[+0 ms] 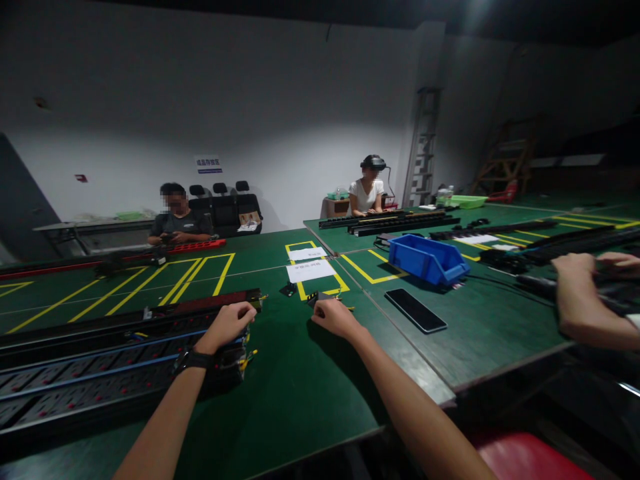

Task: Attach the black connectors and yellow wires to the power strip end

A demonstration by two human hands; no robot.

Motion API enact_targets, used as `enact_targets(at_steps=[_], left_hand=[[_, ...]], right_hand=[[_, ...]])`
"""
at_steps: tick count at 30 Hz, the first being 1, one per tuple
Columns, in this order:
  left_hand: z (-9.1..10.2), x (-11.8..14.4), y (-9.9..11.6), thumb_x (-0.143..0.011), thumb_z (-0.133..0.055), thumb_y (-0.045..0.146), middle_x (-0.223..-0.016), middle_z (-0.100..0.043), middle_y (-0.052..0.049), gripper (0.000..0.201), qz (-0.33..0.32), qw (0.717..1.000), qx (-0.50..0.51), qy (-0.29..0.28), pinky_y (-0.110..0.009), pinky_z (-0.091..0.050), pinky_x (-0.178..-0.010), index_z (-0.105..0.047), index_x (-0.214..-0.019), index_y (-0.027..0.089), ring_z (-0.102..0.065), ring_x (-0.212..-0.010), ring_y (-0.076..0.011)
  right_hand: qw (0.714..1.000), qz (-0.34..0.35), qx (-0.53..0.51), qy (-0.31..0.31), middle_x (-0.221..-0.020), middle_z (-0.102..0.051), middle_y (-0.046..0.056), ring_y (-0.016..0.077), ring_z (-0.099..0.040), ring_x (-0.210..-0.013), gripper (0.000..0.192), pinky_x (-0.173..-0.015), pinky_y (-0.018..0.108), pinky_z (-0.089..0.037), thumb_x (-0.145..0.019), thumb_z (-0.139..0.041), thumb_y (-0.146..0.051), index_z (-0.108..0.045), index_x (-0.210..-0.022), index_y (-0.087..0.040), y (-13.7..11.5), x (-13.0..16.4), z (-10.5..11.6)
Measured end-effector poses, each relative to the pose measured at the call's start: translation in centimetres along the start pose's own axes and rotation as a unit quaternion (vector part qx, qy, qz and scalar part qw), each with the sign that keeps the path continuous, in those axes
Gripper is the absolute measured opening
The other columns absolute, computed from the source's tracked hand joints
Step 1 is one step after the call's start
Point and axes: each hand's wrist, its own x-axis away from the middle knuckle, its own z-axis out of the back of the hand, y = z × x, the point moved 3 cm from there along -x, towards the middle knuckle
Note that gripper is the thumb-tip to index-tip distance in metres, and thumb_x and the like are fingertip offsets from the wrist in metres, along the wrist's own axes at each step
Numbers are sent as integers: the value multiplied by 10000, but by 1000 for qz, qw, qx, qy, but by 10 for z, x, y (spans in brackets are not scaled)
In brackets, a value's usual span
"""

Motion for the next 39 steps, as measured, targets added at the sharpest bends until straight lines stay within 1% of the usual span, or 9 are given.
enact_targets(at_steps=[10, 20, 27, 39], left_hand=[[-1, -1, -2, -920, -478, 416, -795, -760, -37, 359, -7, 1000, -9, -6, -272, -430, -704, -717, -778, 187, -680, -745, -194], [-1, 0, -2, -920, -474, 427, -789, -760, -36, 368, -7, 1000, -12, -4, -274, -428, -708, -714, -770, 191, -673, -740, -193], [0, 0, -1, -915, -479, 433, -795, -766, -45, 372, -7, 1000, -7, -2, -279, -444, -712, -725, -780, 189, -680, -742, -201], [0, 0, 1, -911, -477, 446, -787, -761, -50, 383, -4, 1000, -13, -4, -277, -440, -706, -715, -759, 186, -672, -739, -199]], right_hand=[[1000, -10, 8, -2, -760, -689, 19, 134, -597, -678, 92, -596, 230, -336, -839, -673, -225, -649, -759, -188, -1, 0, 1], [1000, -15, 16, -6, -785, -692, 22, 134, -601, -700, 74, -612, 230, -343, -846, -668, -234, -668, -790, -186, -1, 0, 1], [1000, -15, 6, -8, -770, -685, 22, 138, -596, -687, 104, -608, 233, -345, -855, -669, -246, -654, -773, -184, -4, 1, 4], [1000, -13, 6, -8, -759, -688, 21, 135, -592, -680, 77, -603, 234, -336, -846, -669, -226, -666, -781, -183, -4, 2, 4]])
